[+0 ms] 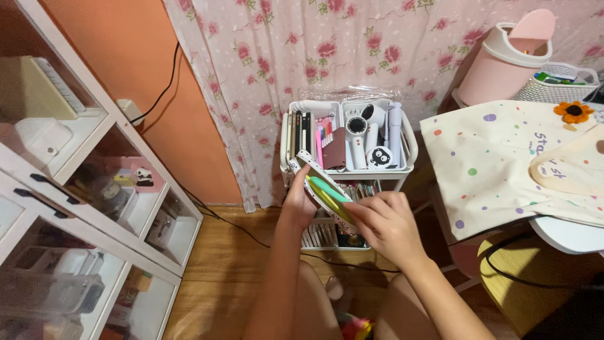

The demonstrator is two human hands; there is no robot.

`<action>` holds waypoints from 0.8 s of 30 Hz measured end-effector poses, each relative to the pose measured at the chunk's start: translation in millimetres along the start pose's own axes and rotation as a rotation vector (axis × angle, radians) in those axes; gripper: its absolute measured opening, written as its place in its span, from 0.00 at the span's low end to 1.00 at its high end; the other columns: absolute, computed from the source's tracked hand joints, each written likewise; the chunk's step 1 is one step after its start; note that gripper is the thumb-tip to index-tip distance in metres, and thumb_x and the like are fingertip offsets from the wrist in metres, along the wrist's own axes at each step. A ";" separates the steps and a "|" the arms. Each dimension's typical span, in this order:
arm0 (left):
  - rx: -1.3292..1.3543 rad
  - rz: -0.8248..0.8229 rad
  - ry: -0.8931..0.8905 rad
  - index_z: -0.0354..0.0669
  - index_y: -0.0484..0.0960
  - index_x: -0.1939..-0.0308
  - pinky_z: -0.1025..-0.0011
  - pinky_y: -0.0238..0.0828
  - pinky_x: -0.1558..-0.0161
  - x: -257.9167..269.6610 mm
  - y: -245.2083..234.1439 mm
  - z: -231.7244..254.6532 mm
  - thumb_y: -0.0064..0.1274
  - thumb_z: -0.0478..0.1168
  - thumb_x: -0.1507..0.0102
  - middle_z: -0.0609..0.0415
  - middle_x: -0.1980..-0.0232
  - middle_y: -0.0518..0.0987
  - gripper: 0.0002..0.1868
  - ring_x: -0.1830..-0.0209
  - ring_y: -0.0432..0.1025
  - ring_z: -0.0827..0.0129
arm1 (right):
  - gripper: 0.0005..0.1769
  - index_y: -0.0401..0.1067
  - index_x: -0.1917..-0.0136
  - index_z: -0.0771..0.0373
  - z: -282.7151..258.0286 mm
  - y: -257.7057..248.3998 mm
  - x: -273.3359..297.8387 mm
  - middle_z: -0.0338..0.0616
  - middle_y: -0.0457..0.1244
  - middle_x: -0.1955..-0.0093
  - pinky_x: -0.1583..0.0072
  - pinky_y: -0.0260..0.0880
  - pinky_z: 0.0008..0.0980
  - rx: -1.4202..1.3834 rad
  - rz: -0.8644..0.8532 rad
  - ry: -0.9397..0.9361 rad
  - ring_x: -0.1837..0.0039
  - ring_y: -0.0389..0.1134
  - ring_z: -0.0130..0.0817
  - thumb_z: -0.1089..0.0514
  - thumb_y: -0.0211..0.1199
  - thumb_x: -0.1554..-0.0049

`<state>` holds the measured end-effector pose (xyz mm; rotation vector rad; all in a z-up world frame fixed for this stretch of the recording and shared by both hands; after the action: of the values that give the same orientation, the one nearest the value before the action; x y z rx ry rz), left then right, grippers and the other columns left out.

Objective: The person packs a black handbag with daily essentials. They place a patterned pouch containing pens, a white handheld massager, a lavender hair straightener, and several notebooks into the bag. The person also places a white tote bag inside the handbag.

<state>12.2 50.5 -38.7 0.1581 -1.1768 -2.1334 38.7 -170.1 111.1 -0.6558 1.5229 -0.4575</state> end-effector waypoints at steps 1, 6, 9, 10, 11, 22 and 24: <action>0.023 -0.013 -0.003 0.40 0.73 0.43 0.60 0.76 0.49 0.8 2.5 -0.7 0.42 0.52 0.29 0.49 0.52 0.80 0.20 0.52 0.76 0.62 | 0.20 0.79 0.45 0.55 0.7 4.2 -2.2 0.34 0.68 0.51 0.45 0.62 0.39 0.010 -0.019 -0.011 0.48 0.64 0.40 0.63 0.70 0.53; 0.061 -0.086 0.005 0.39 0.73 0.44 0.60 0.76 0.48 3.5 5.0 -5.8 0.40 0.52 0.29 0.48 0.53 0.79 0.21 0.52 0.76 0.63 | 0.24 0.81 0.42 0.51 0.9 30.0 -12.7 0.34 0.68 0.49 0.43 0.61 0.41 0.030 -0.192 -0.013 0.44 0.63 0.42 0.61 0.69 0.54; 0.056 -0.089 0.031 0.39 0.73 0.44 0.62 0.75 0.49 1.1 -1.2 -4.5 0.42 0.50 0.28 0.49 0.52 0.80 0.19 0.53 0.76 0.62 | 0.19 0.80 0.43 0.53 -0.1 36.5 -15.4 0.32 0.69 0.49 0.39 0.61 0.42 -0.019 -0.280 -0.037 0.43 0.63 0.43 0.56 0.69 0.49; 0.083 -0.122 0.035 0.39 0.74 0.44 0.62 0.75 0.49 0.3 -1.5 -4.4 0.42 0.50 0.28 0.49 0.52 0.80 0.19 0.53 0.76 0.62 | 0.18 0.80 0.43 0.53 0.9 37.4 -15.4 0.32 0.69 0.49 0.39 0.61 0.43 -0.043 -0.301 -0.043 0.41 0.63 0.43 0.56 0.69 0.48; 0.109 -0.157 0.036 0.38 0.74 0.44 0.63 0.75 0.49 -0.5 -1.1 -4.6 0.42 0.50 0.27 0.49 0.51 0.80 0.19 0.53 0.76 0.62 | 0.17 0.80 0.44 0.54 3.0 38.0 -14.4 0.33 0.69 0.48 0.38 0.61 0.43 -0.066 -0.322 -0.045 0.40 0.63 0.44 0.55 0.69 0.47; 0.020 -0.073 0.065 0.38 0.72 0.42 0.58 0.77 0.47 0.1 -3.2 -2.6 0.40 0.51 0.27 0.45 0.49 0.78 0.20 0.51 0.76 0.60 | 0.13 0.81 0.48 0.60 59.0 39.6 10.5 0.37 0.71 0.41 0.32 0.64 0.38 -0.463 -0.171 0.338 0.36 0.66 0.35 0.56 0.56 0.36; 0.145 -0.163 0.077 0.37 0.71 0.40 0.60 0.76 0.45 -0.4 -1.1 -0.5 0.42 0.50 0.26 0.47 0.47 0.78 0.20 0.49 0.75 0.60 | 0.14 0.80 0.48 0.63 69.5 34.6 13.0 0.39 0.72 0.43 0.33 0.64 0.36 -0.510 -0.093 0.374 0.38 0.68 0.34 0.56 0.55 0.34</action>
<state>12.2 50.8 -40.0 0.4101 -1.3114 -2.1592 103.5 -145.2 74.1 -1.0846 1.9962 -0.2670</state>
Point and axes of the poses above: each hand's wrist, its own x-axis away from the middle knuckle, its own y-axis out of the palm, z = x × y, the point moved 5 cm from there along -x, towards the middle knuckle
